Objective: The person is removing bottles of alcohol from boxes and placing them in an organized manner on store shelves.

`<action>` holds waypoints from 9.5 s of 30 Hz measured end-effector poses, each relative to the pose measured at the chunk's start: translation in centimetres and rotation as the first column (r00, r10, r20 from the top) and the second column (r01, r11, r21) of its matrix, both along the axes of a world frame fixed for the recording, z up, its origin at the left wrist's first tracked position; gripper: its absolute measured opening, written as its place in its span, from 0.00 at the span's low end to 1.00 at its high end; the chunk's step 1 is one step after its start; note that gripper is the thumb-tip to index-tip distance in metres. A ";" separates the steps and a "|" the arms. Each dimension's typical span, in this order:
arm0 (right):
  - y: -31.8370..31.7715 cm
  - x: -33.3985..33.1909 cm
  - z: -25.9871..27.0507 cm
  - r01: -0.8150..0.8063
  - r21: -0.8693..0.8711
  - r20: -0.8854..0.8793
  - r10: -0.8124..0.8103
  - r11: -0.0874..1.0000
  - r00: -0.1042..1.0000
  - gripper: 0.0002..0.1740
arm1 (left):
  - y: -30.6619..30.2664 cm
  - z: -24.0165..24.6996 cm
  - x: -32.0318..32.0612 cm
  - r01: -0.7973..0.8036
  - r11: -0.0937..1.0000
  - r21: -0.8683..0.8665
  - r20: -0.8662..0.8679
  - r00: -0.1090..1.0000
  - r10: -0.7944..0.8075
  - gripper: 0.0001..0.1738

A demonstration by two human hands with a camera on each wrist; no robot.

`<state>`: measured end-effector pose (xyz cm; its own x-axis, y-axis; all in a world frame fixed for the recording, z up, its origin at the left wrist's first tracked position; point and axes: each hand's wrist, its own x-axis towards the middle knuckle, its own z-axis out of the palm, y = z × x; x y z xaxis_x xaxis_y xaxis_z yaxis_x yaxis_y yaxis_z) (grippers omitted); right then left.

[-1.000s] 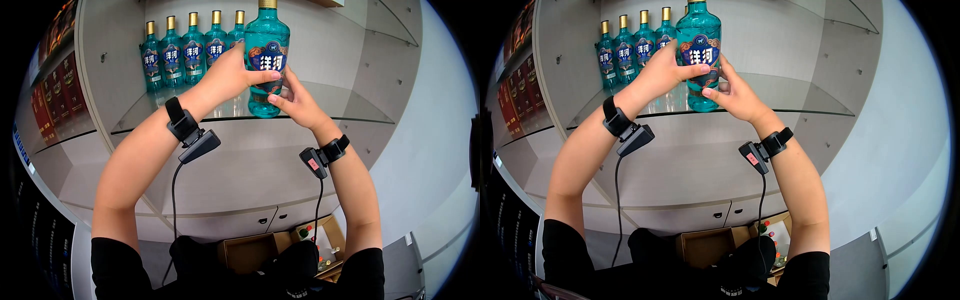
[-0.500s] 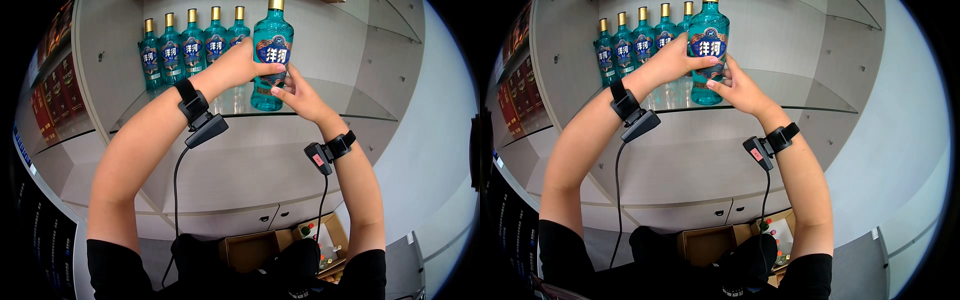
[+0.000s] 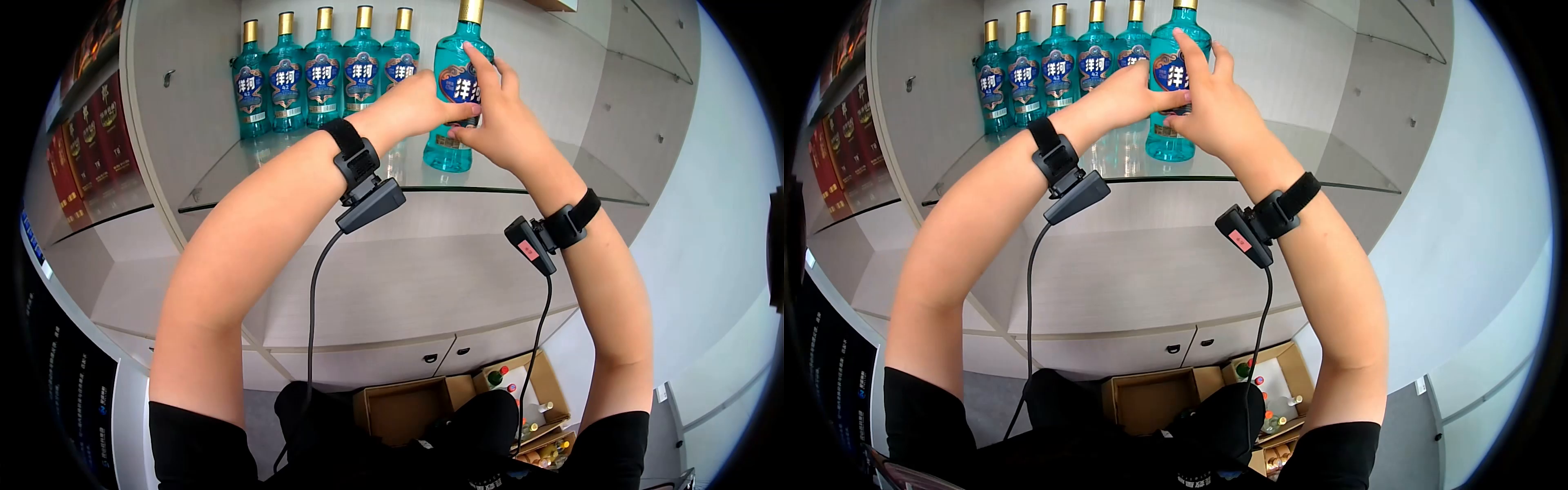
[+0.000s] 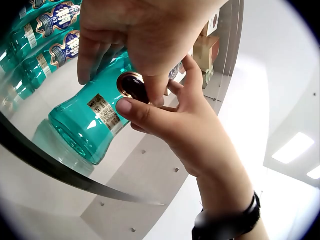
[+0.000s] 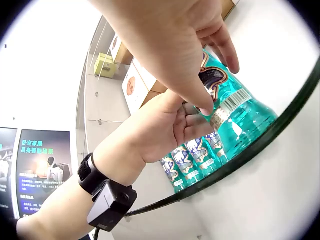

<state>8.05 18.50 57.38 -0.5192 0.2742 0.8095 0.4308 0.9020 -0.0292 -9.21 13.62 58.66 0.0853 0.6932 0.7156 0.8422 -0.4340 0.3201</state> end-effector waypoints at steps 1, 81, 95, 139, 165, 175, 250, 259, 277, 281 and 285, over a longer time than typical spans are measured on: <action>-0.1 -0.2 0.3 0.044 -0.013 0.014 -0.043 0.999 0.999 0.70 | -0.6 0.1 0.2 0.081 0.995 -0.059 0.028 0.996 -0.079 0.47; 14.9 -11.1 3.6 0.181 -0.227 0.264 -0.119 0.957 0.957 0.62 | -8.8 -7.8 -2.4 0.020 0.994 0.110 -0.115 0.993 -0.008 0.04; 14.9 -10.5 3.6 0.105 -0.237 0.348 -0.017 0.966 0.937 0.57 | -8.8 -7.8 -2.5 0.032 0.993 0.113 -0.113 0.993 -0.020 0.04; -8.2 13.3 -63.5 0.720 -0.490 0.800 0.582 0.492 0.146 0.17 | -17.8 -43.5 2.1 0.327 0.849 -0.415 -0.098 0.911 -0.400 0.04; -7.8 8.9 -45.6 0.421 -0.545 0.836 0.436 0.725 0.333 0.14 | -19.0 -51.9 3.9 0.271 0.638 -0.721 0.131 0.957 -0.258 0.26; -9.4 8.0 -30.7 0.064 -0.718 0.570 0.532 0.693 0.626 0.14 | -16.8 -49.6 6.2 0.417 0.597 -0.685 0.446 0.888 -0.109 0.54; -1.3 2.8 4.5 -0.585 -0.256 -0.405 0.464 0.770 0.788 0.37 | -4.4 -1.3 3.4 0.298 0.954 0.004 0.167 0.941 -0.295 0.50; -0.3 2.5 4.0 -0.553 -0.264 -0.402 0.430 0.790 0.808 0.36 | -3.2 -1.6 3.0 0.347 0.937 -0.024 0.236 0.913 -0.332 0.43; 2.6 1.3 3.4 -0.536 -0.235 -0.422 0.412 0.811 0.808 0.35 | -0.2 -1.8 1.8 0.269 0.962 -0.042 0.153 0.954 -0.260 0.43; 2.8 1.3 3.2 -0.514 -0.278 -0.426 0.376 0.811 0.823 0.37 | -1.1 -1.9 2.4 0.171 0.969 -0.179 0.152 0.978 -0.144 0.43; 2.8 1.5 3.5 -0.336 -0.241 -0.368 0.235 0.910 0.900 0.40 | -2.5 -3.7 2.5 0.017 1.000 -0.019 -0.031 0.999 -0.017 0.41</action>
<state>9.56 21.28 60.90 -0.3337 0.4034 0.8520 0.0763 0.9124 -0.4021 -6.74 11.13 55.01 0.1193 0.7050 0.6991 0.8445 -0.4423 0.3019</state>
